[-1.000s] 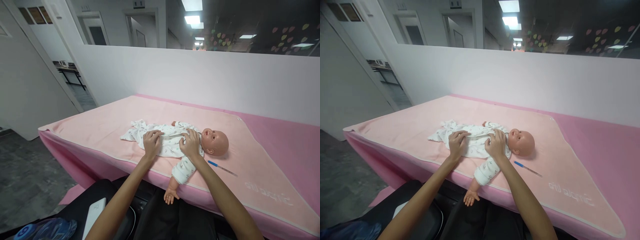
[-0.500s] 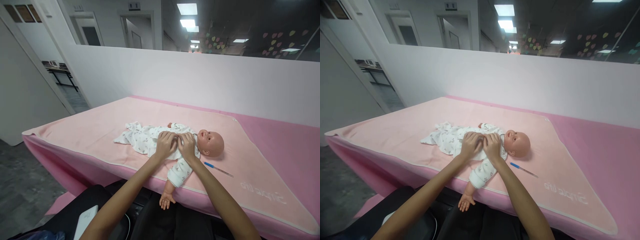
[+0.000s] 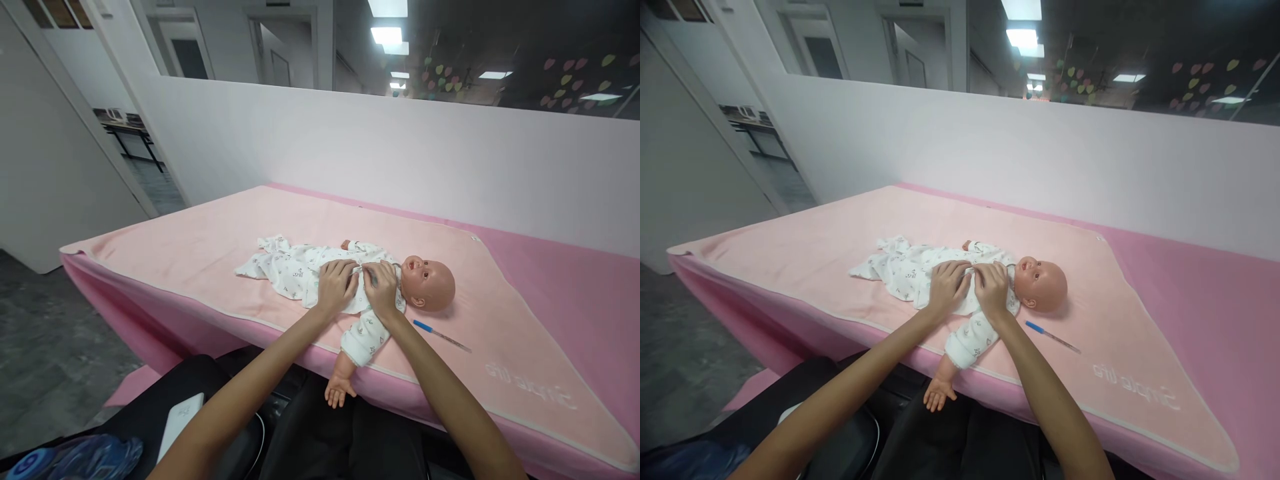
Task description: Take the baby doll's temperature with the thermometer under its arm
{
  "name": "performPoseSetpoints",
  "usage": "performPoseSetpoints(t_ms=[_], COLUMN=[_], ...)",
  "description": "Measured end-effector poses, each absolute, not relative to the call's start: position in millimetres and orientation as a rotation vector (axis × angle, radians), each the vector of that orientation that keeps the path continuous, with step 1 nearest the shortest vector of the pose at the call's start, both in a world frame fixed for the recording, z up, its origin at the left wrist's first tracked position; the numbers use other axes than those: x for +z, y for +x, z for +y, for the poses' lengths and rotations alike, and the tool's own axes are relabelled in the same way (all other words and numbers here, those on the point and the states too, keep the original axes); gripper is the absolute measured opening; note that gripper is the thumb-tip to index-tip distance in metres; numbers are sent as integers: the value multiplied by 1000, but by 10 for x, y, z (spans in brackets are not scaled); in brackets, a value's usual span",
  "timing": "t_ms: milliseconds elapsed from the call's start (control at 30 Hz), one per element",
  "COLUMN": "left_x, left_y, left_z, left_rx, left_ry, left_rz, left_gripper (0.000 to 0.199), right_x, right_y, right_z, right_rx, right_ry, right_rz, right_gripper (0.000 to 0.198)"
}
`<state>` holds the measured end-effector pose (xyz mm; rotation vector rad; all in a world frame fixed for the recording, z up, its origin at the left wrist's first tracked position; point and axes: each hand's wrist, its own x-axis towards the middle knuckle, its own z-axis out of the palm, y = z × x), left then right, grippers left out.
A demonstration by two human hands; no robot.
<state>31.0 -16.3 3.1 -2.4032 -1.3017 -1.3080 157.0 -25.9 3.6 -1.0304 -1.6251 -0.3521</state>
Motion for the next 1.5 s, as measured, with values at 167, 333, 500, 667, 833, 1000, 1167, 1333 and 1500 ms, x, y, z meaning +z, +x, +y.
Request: performPoseSetpoints(t_ms=[167,333,500,667,833,1000,1167,1333,1500], left_x=[4,-1,3,2,6,14,16,22,23], left_y=[315,319,318,311,293,286,283,270,274], left_z=[-151,-148,-148,-143,-133,-124,-117,-120,-121], left_rx=[-1352,-1366,-1395,-1418,-1437,-1456,-1510,-1552,-1527], left_ry=[-2349,-2311,-2334,-2355,-2381,-2405,-2416,-2419,-2429], left_rz=[-1289,-1293,-1303,-1315,-1329,-1341,-1367,-1374,-1391], left_gripper=[18,14,12,14,13,13,13,16,15], right_x=[23,7,-5,2,-3,-10,-2,1,7], right_y=[1569,1569,1563,1550,1563,1575,1573,1573,1571], right_z=[-244,-225,-226,-228,-223,-219,-228,-236,-246], right_rx=[-375,-375,-361,-351,-327,-302,-299,-303,-291], right_ry=[-1057,-1107,-1137,-1152,-1147,-1141,-1131,-1111,-1109], right_rz=[-1666,-1689,-1689,-1685,-1708,-1713,-1714,-1730,-1735], right_gripper=[14,13,13,14,15,15,15,15,16])
